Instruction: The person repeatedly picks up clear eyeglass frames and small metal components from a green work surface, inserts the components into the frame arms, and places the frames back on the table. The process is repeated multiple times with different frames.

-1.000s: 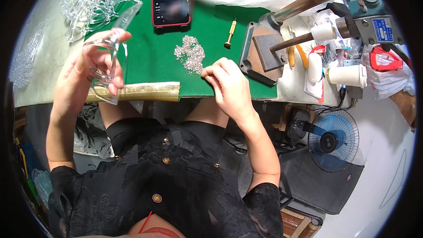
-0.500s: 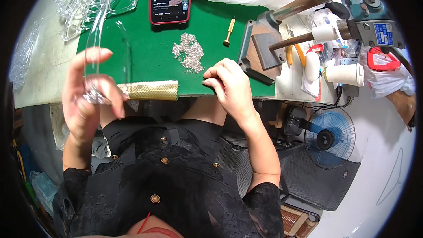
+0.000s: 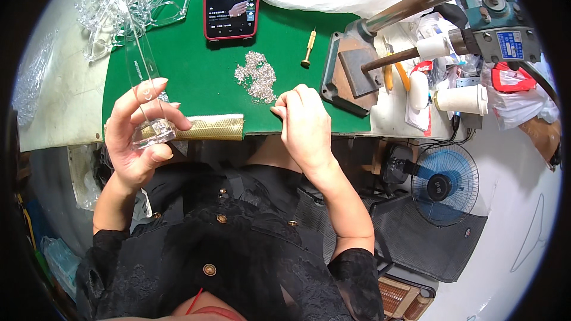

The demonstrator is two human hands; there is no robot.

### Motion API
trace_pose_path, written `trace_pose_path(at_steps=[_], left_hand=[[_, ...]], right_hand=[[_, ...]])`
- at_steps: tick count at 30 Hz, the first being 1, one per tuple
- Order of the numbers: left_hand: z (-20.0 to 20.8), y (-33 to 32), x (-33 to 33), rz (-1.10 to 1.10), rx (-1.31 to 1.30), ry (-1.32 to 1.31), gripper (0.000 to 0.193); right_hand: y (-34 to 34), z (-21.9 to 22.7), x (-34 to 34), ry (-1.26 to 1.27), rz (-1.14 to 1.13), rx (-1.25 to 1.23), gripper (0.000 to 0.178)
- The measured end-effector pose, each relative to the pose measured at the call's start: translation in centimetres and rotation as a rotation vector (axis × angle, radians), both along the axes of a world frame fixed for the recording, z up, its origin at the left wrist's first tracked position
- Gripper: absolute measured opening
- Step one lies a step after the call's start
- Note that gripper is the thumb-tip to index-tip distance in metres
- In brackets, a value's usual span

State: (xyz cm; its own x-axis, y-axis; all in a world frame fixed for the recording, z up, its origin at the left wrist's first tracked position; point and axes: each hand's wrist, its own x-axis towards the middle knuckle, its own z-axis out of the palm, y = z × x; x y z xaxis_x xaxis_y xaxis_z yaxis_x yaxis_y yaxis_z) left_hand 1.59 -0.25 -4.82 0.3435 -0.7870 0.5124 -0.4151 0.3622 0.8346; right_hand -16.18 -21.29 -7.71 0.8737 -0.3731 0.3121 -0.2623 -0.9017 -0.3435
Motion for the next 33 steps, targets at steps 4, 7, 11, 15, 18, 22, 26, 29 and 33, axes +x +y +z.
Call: trace_pose_path(at_steps=[4,7,11,15,18,22,26,29,33], left_hand=[[0.5,-0.6,-0.7,-0.09,-0.052,0.134,0.076],[1.1,-1.6,-1.0,-0.157,-0.045,0.009,0.069],[1.8,-3.8,-2.6,-0.151,0.04,0.097,0.076],[2.5,-5.4,-4.0,-0.217,0.182,0.259,0.075],[2.7,-6.3,-4.8,-0.234,0.185,0.292,0.073],[2.1,-6.3,-5.1,-0.176,0.141,0.208,0.071],[2.0,-6.5,-5.0,-0.158,0.12,0.155,0.071],[2.0,-6.4,-5.0,-0.152,0.127,0.151,0.071],[2.0,-6.4,-4.9,-0.152,0.126,0.149,0.071]], right_hand=[[-0.2,0.1,0.1,0.017,0.005,-0.006,0.014],[-0.6,0.1,-0.2,0.019,0.031,0.026,0.011],[-2.3,2.2,-0.3,-0.131,0.105,0.368,0.007],[-0.9,8.3,0.2,-0.38,0.407,0.328,0.011],[0.1,9.7,0.1,-0.365,0.421,0.147,0.02],[0.0,9.3,0.2,-0.354,0.426,0.087,0.019],[0.1,9.3,0.1,-0.371,0.393,0.072,0.021],[0.2,9.1,0.2,-0.391,0.382,0.128,0.021],[0.1,8.8,0.3,-0.412,0.399,0.192,0.023]])
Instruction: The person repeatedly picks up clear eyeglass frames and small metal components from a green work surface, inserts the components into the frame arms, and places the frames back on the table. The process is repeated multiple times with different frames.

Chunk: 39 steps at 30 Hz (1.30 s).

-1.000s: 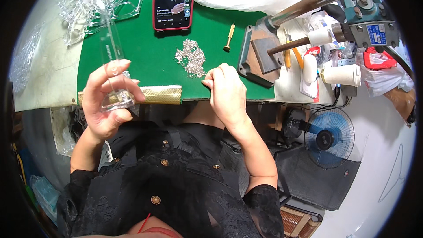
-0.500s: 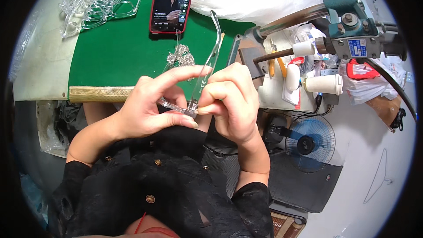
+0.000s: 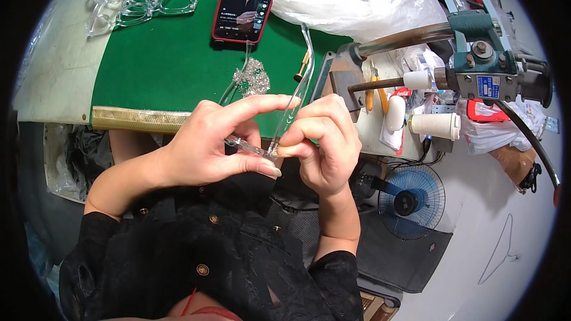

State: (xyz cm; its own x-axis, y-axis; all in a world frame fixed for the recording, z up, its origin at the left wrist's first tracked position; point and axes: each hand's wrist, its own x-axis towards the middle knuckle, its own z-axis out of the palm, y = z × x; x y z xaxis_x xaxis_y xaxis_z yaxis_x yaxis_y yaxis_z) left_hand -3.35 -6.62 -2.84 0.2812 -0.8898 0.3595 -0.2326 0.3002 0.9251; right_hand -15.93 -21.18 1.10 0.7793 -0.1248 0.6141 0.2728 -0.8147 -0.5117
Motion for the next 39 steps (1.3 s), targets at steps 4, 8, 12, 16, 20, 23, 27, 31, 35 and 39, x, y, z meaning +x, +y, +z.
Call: trace_pose_path(at_steps=[4,8,12,16,20,23,27,31,35,39], left_hand=[[0.0,0.0,0.1,-0.026,0.006,0.044,0.07],[0.2,0.2,0.1,-0.041,0.023,0.072,0.069],[0.4,0.3,0.2,-0.057,0.038,0.098,0.068],[0.2,0.4,0.1,-0.079,0.045,0.167,0.068],[0.4,0.3,0.2,-0.103,0.068,0.25,0.068],[0.2,0.3,0.2,-0.099,0.05,0.256,0.067],[0.1,0.2,0.2,-0.077,0.033,0.194,0.068],[0.2,-0.2,0.2,-0.064,0.019,0.121,0.067],[0.5,-0.6,0.3,-0.073,0.025,0.121,0.067],[0.8,-1.5,-0.1,-0.053,-0.006,0.1,0.072]], right_hand=[[0.1,-0.1,0.2,-0.027,0.017,0.059,0.024],[0.1,-0.3,0.2,-0.029,0.023,0.085,0.024],[0.2,-0.4,0.3,-0.034,0.025,0.112,0.023],[0.5,-0.5,0.2,-0.024,0.011,0.131,0.022],[0.6,-0.5,0.3,-0.034,0.016,0.133,0.023],[0.5,-0.7,0.3,-0.042,0.026,0.123,0.023],[0.4,-1.0,0.1,-0.05,0.036,0.171,0.023],[-0.3,-1.3,-0.1,-0.021,0.103,0.406,0.026],[0.1,-1.2,-0.3,0.052,0.121,0.808,0.032],[-0.3,-1.7,-0.8,0.211,0.157,1.229,0.03]])
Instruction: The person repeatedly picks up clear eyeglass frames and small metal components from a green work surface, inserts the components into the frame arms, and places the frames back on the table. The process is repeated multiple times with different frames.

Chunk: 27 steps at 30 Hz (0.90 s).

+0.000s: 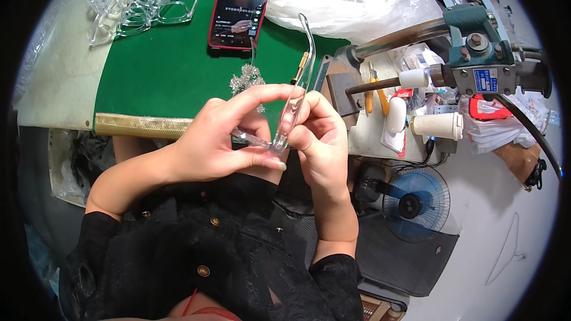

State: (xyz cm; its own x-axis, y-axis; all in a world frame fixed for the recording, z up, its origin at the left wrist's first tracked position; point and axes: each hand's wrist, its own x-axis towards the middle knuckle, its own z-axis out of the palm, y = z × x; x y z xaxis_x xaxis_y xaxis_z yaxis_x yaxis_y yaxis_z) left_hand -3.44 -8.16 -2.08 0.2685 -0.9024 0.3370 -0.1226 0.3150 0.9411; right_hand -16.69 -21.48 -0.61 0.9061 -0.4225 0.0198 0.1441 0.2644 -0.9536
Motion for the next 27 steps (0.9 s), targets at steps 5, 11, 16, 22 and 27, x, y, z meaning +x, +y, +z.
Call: trace_pose_path(at_steps=[5,11,16,22,27], left_hand=[[-0.5,-3.4,-1.0,0.105,-0.069,-0.058,0.076],[-0.3,-9.0,-2.3,0.16,-0.146,-0.18,0.047],[-0.9,-13.4,-3.9,0.072,-0.346,-0.011,0.018],[-0.2,-16.2,-5.1,0.055,-0.291,0.051,0.01],[0.7,-17.8,-5.9,0.031,-0.261,0.094,0.009]], right_hand=[[-0.6,-0.3,-0.6,-0.132,-0.173,-0.099,0.039],[-4.0,0.9,-2.3,-0.15,-0.476,-0.395,0.036],[-8.6,2.3,-4.1,-0.166,-0.524,-0.449,0.037],[-11.1,3.2,-4.4,-0.13,-0.553,-0.453,0.023],[-12.3,3.9,-4.7,-0.128,-0.617,-0.473,0.014]])
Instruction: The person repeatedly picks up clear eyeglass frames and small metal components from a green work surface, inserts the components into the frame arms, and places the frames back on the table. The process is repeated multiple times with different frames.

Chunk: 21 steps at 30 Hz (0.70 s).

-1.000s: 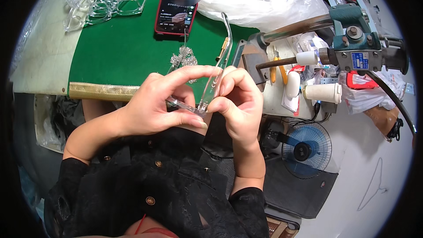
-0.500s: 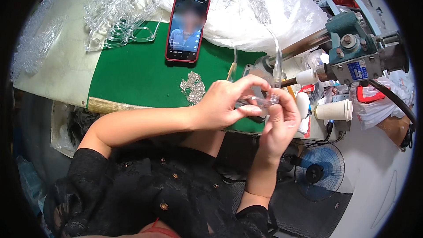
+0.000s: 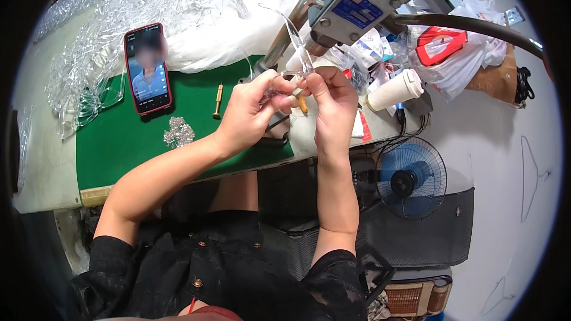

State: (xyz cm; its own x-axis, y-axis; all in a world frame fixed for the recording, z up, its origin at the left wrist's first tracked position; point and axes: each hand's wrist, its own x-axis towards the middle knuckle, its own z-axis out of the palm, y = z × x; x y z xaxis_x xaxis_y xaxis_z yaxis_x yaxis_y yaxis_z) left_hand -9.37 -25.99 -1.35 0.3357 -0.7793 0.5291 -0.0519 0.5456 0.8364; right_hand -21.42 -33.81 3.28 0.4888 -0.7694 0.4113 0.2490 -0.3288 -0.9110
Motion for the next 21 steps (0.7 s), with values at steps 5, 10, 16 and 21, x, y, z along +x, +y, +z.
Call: trace_pose_path(at_steps=[5,10,16,21], left_hand=[[-0.3,-1.1,-0.4,-0.015,0.009,0.046,0.01],[-0.5,-0.7,0.4,-0.013,0.071,0.026,0.009],[0.1,-1.1,-0.3,-0.056,0.077,0.097,0.008],[0.2,-1.1,0.7,-0.04,0.108,0.054,0.006]], right_hand=[[-1.1,-0.2,-0.2,0.031,-0.012,-0.011,0.014],[-3.3,6.0,-0.9,-0.338,-0.402,-0.414,0.02],[-1.2,10.8,-1.4,-0.482,-0.066,-0.595,0.041],[-1.2,7.1,0.4,-0.665,-0.116,-0.703,0.012]])
